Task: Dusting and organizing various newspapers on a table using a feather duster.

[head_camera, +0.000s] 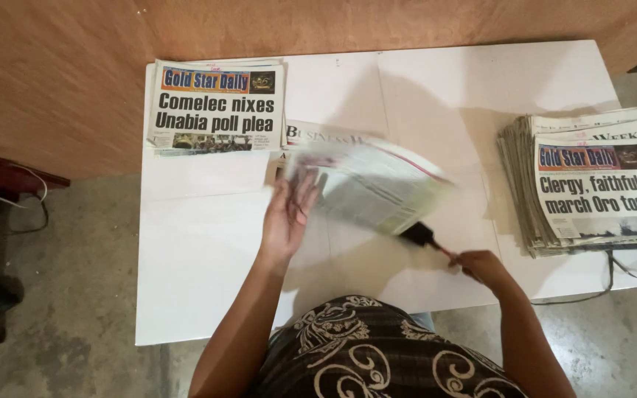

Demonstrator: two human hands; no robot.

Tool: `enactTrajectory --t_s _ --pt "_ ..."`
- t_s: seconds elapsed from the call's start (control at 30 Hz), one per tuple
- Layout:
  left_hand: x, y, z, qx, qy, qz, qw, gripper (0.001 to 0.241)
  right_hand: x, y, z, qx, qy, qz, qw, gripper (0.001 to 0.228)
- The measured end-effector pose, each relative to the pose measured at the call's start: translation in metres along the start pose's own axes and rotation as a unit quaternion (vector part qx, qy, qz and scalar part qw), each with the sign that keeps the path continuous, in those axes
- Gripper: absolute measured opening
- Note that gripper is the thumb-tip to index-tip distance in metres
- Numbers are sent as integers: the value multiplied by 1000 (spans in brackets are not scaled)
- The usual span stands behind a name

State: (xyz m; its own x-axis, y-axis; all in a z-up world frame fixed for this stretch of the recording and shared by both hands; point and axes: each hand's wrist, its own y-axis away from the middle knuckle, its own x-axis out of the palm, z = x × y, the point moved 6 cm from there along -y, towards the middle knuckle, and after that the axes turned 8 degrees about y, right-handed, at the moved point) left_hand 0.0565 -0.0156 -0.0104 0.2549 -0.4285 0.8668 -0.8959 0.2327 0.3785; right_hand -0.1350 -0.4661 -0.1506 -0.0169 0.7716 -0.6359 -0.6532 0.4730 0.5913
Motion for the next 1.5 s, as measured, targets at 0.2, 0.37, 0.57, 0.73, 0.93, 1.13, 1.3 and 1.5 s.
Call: enactTrajectory --t_s 0.2,0.37,0.57,0.73,0.93,1.13,1.3,1.5 --pt "-38 -31 30 29 -558 128 819 94 13 9 -10 -119 113 37 986 18" --pt "-119 -22 79 158 -897 255 324 72 17 1 -36 14 -155 -316 936 36" --pt "-111 -7 97 177 -877 320 313 59 40 40 40 -144 103 -190 966 12" --pt "-104 0 114 153 -875 319 331 52 36 40 30 -114 264 -172 942 32" --pt "-93 11 134 207 -862 330 324 64 30 24 -8 24 149 -172 973 50" --pt "-72 31 156 161 -855 367 329 78 89 47 6 -58 -94 -170 979 32" --pt "-68 40 165 157 -856 380 314 102 108 79 31 13 -216 -129 968 35" --pt "-70 16 143 40 -799 211 562 69 36 162 146 -42 -359 -115 925 29"
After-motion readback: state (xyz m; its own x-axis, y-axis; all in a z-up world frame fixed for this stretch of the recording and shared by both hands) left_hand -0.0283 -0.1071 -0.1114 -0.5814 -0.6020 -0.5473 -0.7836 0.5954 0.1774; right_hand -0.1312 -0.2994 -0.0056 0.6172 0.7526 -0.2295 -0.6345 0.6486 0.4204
